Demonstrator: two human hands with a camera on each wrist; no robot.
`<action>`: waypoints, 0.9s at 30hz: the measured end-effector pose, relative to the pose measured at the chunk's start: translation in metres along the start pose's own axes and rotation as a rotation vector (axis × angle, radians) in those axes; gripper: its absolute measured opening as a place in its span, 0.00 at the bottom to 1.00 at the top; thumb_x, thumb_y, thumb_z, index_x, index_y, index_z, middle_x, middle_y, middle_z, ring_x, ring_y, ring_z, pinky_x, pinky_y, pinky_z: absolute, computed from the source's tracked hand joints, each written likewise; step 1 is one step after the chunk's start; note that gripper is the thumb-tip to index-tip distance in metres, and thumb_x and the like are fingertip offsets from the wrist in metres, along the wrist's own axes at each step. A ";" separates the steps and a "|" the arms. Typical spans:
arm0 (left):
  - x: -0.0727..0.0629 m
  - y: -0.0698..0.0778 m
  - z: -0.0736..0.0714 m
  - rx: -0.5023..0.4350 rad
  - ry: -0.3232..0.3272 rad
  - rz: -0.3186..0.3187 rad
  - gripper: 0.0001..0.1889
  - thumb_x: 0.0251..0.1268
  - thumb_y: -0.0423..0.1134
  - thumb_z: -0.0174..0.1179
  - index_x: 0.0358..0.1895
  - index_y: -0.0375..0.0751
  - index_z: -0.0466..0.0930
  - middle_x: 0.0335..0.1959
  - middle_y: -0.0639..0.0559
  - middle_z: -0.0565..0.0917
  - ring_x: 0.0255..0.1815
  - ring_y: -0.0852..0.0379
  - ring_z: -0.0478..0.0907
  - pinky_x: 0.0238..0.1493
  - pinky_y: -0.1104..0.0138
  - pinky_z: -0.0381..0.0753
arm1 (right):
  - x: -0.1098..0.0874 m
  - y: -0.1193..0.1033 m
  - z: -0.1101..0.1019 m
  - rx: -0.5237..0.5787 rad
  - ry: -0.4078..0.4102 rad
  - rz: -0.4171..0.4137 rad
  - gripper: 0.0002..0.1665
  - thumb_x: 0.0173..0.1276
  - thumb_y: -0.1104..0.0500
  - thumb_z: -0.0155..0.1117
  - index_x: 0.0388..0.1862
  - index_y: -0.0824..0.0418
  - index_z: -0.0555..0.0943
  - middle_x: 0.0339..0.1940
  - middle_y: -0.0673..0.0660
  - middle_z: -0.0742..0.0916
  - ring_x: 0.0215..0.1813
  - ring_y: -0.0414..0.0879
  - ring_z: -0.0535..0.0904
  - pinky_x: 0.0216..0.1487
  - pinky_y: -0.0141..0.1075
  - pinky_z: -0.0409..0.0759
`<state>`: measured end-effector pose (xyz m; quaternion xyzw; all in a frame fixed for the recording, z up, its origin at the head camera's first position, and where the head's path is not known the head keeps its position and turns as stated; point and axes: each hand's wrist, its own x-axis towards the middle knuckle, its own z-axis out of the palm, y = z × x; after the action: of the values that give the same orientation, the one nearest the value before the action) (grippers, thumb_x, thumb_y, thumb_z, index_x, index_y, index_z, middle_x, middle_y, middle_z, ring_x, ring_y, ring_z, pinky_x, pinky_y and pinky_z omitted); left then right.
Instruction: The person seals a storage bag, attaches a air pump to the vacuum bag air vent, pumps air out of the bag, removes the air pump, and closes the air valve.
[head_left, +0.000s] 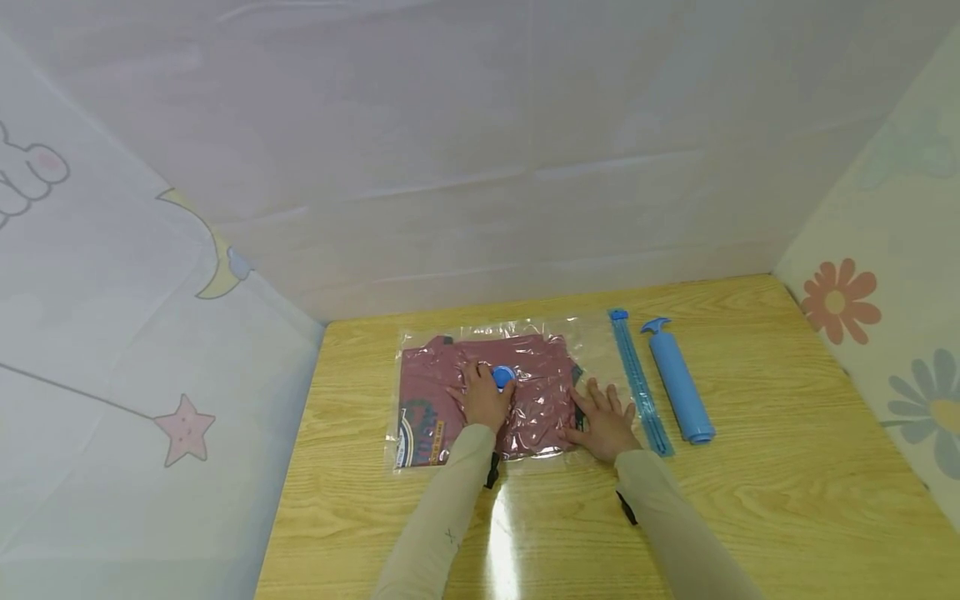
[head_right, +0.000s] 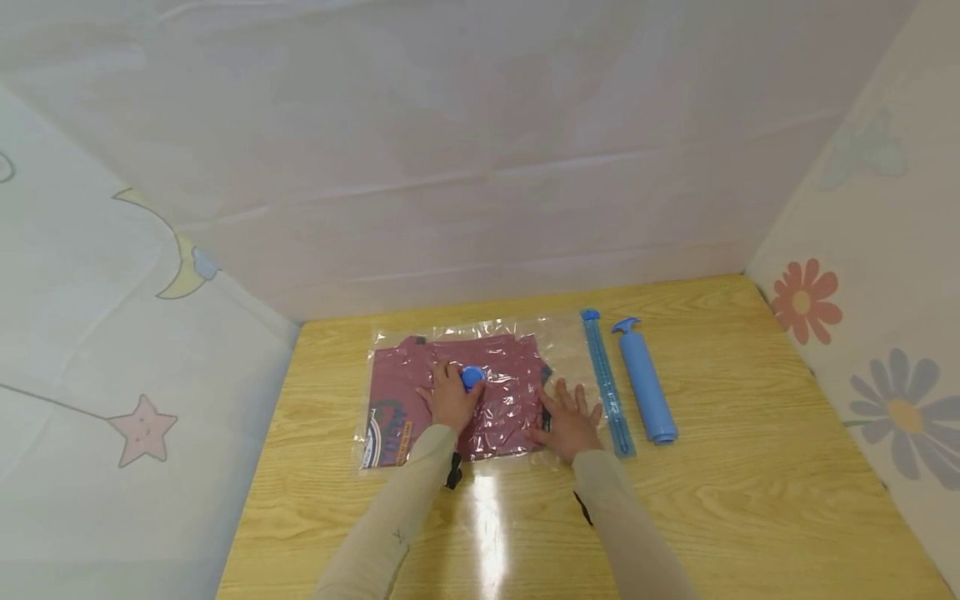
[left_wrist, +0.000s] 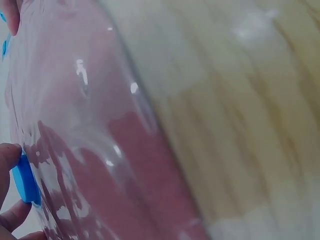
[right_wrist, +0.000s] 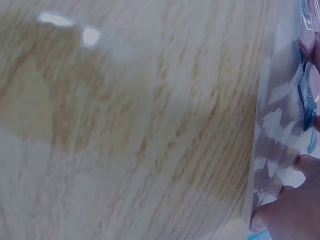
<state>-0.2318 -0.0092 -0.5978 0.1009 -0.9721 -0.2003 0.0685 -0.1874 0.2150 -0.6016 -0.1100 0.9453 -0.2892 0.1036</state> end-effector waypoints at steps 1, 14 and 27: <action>0.000 0.000 0.000 0.005 0.002 -0.001 0.31 0.61 0.58 0.62 0.56 0.35 0.71 0.67 0.40 0.66 0.75 0.39 0.57 0.63 0.24 0.46 | 0.000 0.000 0.000 -0.004 0.001 -0.001 0.51 0.58 0.38 0.68 0.76 0.55 0.60 0.78 0.70 0.52 0.76 0.75 0.39 0.64 0.78 0.34; -0.002 0.001 -0.004 0.008 -0.002 0.019 0.31 0.62 0.57 0.62 0.58 0.35 0.72 0.68 0.38 0.66 0.76 0.38 0.55 0.62 0.23 0.46 | 0.000 0.000 0.001 -0.005 -0.001 0.002 0.50 0.60 0.39 0.67 0.76 0.55 0.60 0.78 0.69 0.52 0.76 0.74 0.38 0.64 0.78 0.34; 0.000 -0.004 -0.005 0.137 0.021 0.146 0.24 0.60 0.55 0.62 0.54 0.44 0.78 0.64 0.41 0.70 0.74 0.39 0.58 0.62 0.26 0.55 | 0.000 0.003 0.002 0.011 -0.012 0.005 0.51 0.59 0.37 0.66 0.76 0.54 0.59 0.79 0.68 0.50 0.77 0.73 0.36 0.64 0.77 0.32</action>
<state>-0.2308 -0.0145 -0.5945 0.0361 -0.9875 -0.1269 0.0859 -0.1872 0.2165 -0.6055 -0.1089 0.9433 -0.2934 0.1108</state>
